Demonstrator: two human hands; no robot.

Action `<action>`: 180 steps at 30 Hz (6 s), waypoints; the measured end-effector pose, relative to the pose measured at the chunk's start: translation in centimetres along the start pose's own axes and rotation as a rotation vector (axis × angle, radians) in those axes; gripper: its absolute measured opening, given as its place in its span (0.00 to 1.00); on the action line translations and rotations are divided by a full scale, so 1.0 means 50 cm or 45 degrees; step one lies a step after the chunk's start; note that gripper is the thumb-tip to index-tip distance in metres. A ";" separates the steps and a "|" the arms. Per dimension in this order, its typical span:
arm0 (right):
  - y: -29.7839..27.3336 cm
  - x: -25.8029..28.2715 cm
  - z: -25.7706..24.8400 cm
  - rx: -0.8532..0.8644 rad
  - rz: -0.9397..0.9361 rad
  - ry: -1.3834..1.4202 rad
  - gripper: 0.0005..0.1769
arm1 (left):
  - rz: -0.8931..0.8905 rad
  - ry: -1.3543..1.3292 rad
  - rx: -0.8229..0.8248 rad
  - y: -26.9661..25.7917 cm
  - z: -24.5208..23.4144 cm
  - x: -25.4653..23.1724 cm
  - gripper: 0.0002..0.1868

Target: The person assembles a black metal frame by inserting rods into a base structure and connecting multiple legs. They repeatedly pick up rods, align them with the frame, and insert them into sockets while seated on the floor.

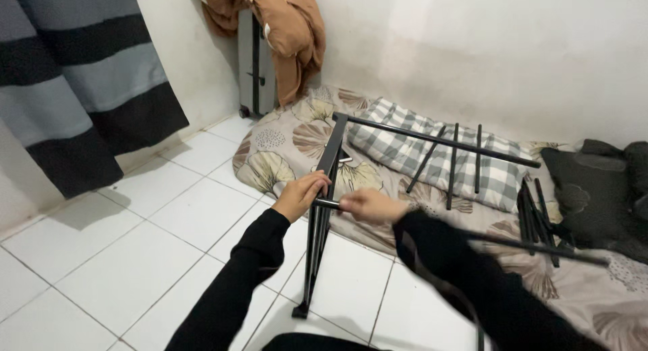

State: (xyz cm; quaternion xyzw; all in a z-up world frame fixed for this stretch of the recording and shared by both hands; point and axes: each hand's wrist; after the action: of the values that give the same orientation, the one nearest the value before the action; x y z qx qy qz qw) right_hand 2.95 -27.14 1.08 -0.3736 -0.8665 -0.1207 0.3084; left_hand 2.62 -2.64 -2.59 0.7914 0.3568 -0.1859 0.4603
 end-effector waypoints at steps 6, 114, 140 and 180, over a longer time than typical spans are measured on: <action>-0.016 -0.010 -0.009 -0.105 -0.184 -0.353 0.22 | 0.180 0.028 -0.074 0.008 0.000 -0.014 0.10; 0.069 -0.246 -0.133 -0.615 -0.030 -0.459 0.24 | -0.609 0.657 0.885 -0.096 -0.198 -0.273 0.46; 0.184 -0.143 -0.133 -0.105 0.353 0.231 0.20 | -0.663 0.363 0.174 0.232 0.030 0.209 0.47; 0.061 -0.183 -0.134 -0.224 0.228 0.010 0.19 | -0.787 -0.170 0.180 0.218 -0.010 0.157 0.43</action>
State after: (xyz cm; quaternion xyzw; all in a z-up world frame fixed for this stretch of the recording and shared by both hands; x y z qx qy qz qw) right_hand 12.97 -33.23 0.54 -0.4747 -0.8144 -0.1698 0.2873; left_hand 15.94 -2.64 -0.74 0.6617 0.5353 -0.3927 0.3483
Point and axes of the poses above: each hand's wrist, its own y-axis towards the middle knuckle, its own z-axis out of the palm, x = y × z, and after that the axes turned 5 degrees about x, right-handed
